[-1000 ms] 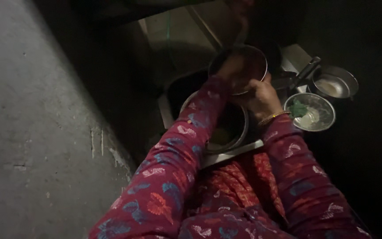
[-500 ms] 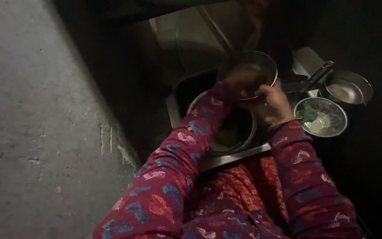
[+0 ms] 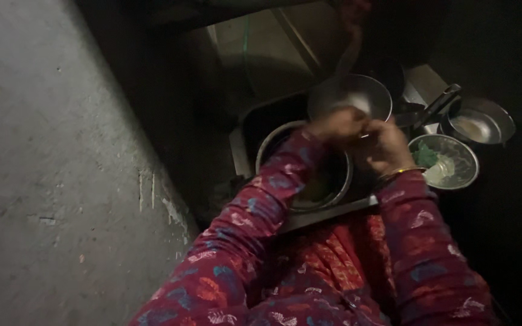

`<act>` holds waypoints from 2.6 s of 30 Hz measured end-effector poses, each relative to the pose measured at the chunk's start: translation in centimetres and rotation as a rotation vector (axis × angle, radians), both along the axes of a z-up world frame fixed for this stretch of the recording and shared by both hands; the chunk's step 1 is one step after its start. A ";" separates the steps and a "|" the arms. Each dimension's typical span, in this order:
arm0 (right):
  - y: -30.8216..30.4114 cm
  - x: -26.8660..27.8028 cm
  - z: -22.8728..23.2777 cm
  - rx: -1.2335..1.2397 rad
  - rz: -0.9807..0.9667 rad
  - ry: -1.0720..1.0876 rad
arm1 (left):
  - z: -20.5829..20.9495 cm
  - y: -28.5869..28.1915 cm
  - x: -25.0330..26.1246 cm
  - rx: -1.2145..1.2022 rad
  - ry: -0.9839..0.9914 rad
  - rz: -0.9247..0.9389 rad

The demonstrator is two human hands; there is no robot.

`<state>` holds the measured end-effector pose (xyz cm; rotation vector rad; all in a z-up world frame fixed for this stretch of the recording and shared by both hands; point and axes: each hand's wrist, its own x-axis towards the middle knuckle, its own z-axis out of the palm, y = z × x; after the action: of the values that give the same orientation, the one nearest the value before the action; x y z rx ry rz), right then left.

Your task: The person washes small steel bowls and cups at a sink, then scrubs a pressure cooker pot and its lid with a green scrub pad, wiping the lid surface by hand.

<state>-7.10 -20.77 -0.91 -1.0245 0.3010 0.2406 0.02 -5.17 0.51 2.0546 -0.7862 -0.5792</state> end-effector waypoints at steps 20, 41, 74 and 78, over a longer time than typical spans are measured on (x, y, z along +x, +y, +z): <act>6.0 -2.2 3.5 0.151 0.095 -0.112 | -0.7 8.1 -2.0 -0.473 -0.590 0.678; 7.0 1.3 7.8 -0.912 -0.148 -0.403 | -2.7 3.9 0.0 -1.488 0.949 0.397; 6.6 9.4 3.0 -1.439 0.247 -0.836 | -3.6 6.3 -0.8 -1.298 0.824 0.479; 9.3 6.3 5.4 -1.496 0.638 -0.561 | -3.6 7.0 0.0 -1.395 0.958 0.391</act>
<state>-0.83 -11.51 4.47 -2.5984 -0.4907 0.2730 0.01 1.80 -3.10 0.4662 -0.0540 -0.4682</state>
